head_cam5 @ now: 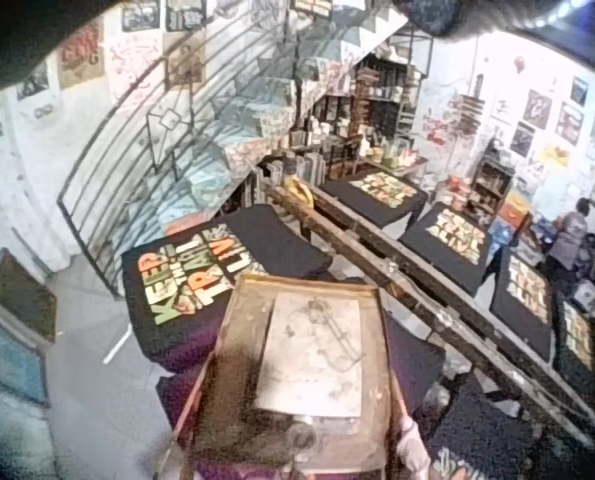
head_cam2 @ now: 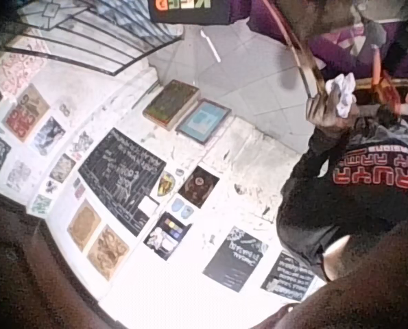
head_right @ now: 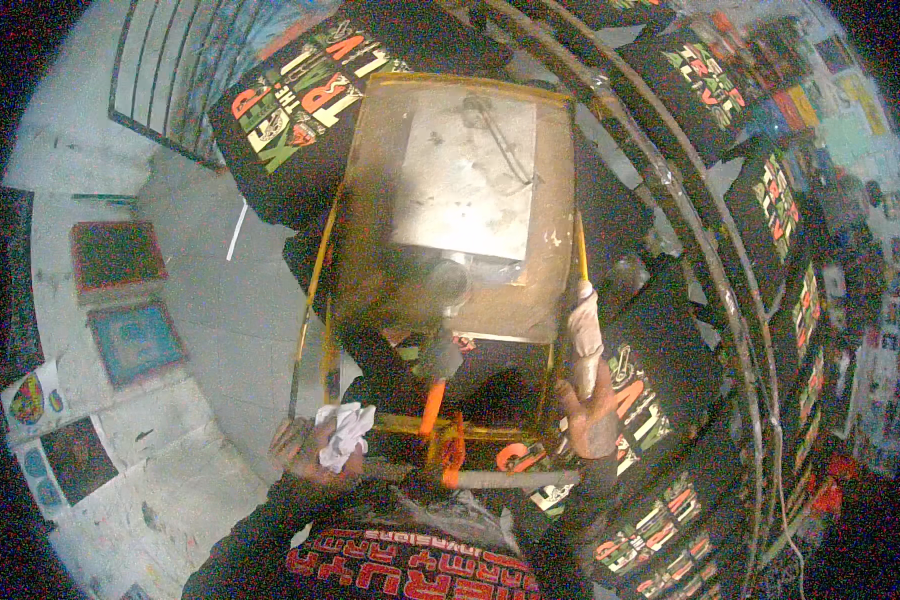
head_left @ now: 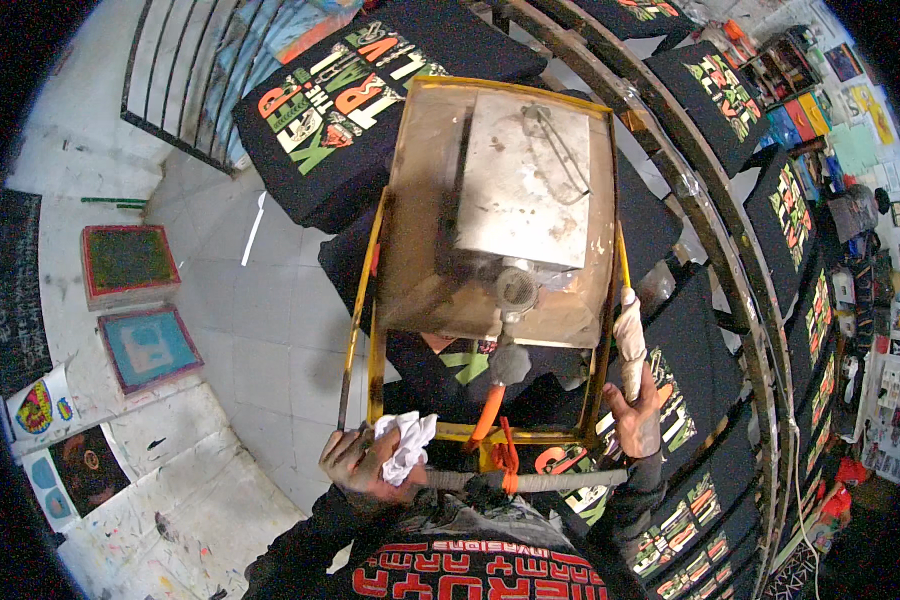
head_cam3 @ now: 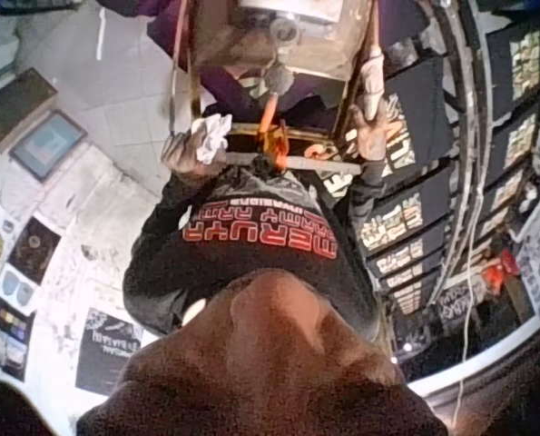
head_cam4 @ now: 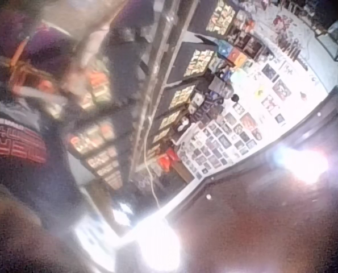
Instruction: The person moves a flash dryer over several screen-printed t-shirts on a production line, using a cloth to wipe or clean a part of the dryer apparatus and then patting one of the shirts by hand.
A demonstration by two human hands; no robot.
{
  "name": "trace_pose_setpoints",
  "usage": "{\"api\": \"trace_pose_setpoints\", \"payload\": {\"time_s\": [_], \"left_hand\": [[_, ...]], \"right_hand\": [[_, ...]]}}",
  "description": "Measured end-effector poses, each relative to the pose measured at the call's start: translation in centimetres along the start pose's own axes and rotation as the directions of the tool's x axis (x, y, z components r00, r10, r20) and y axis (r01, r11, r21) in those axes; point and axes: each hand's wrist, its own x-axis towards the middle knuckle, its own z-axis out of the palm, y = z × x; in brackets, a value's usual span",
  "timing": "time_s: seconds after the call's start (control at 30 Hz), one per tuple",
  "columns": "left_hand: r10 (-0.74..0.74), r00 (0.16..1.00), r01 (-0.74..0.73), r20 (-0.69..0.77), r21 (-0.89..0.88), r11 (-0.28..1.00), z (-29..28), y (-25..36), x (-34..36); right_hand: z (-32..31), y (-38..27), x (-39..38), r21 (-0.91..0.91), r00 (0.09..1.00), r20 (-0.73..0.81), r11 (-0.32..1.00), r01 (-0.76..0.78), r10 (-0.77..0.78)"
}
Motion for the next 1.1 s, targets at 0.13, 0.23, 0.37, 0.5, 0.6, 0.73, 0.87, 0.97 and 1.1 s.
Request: {"api": "trace_pose_setpoints", "payload": {"time_s": [0.13, 0.23, 0.37, 0.5, 0.6, 0.73, 0.87, 0.97, 1.1], "left_hand": [[-0.083, 0.996, 0.084, 0.043, -0.039, 0.996, 3.4, -4.0, -4.7], [0.102, 0.961, -0.089, -0.257, 0.061, 0.994, 1.2, -0.6, 0.5], [0.119, 0.915, -0.106, -0.385, 0.055, 0.993, 1.6, 0.6, 2.3], [0.027, 0.906, -0.024, -0.423, 0.012, 1.0, 1.9, -0.1, 2.5], [-0.113, 0.939, 0.115, -0.326, -0.013, 0.993, -0.1, 2.6, 2.2], [-0.066, 0.967, 0.086, -0.244, 0.074, 0.994, -1.7, 3.4, 0.9], [-0.148, 0.968, 0.152, -0.205, 0.003, 0.988, -0.5, 3.6, -2.0], [-0.122, 0.981, 0.128, -0.152, 0.028, 0.991, -1.2, 4.8, -2.8], [-0.069, 0.97, 0.063, -0.234, -0.034, 0.997, -1.4, 4.8, -4.6]], "right_hand": [[-0.2, -1.8, 0.4, 0.002, 0.995, 0.002, 0.995, -0.101, 0.101], [0.1, -0.4, 1.7, 0.075, 0.997, -0.076, 0.997, -0.006, 0.011], [0.3, 7.2, 5.2, -0.093, 0.979, -0.168, 0.99, 0.102, -0.117], [0.7, 4.7, 5.3, -0.035, 0.982, -0.099, 0.987, 0.158, -0.161], [0.7, 7.1, 7.6, -0.052, 0.979, -0.118, 0.986, 0.159, -0.164], [0.9, 5.7, 6.5, 0.077, 0.996, 0.09, 0.997, 0.019, -0.026], [0.8, 5.7, 4.3, -0.049, 0.986, -0.003, 0.985, 0.167, -0.167], [0.5, 8.4, 2.9, -0.084, 0.976, -0.024, 0.973, 0.213, -0.216], [1.1, 7.8, -0.5, -0.215, 0.988, -0.051, 0.968, 0.132, -0.146]]}}
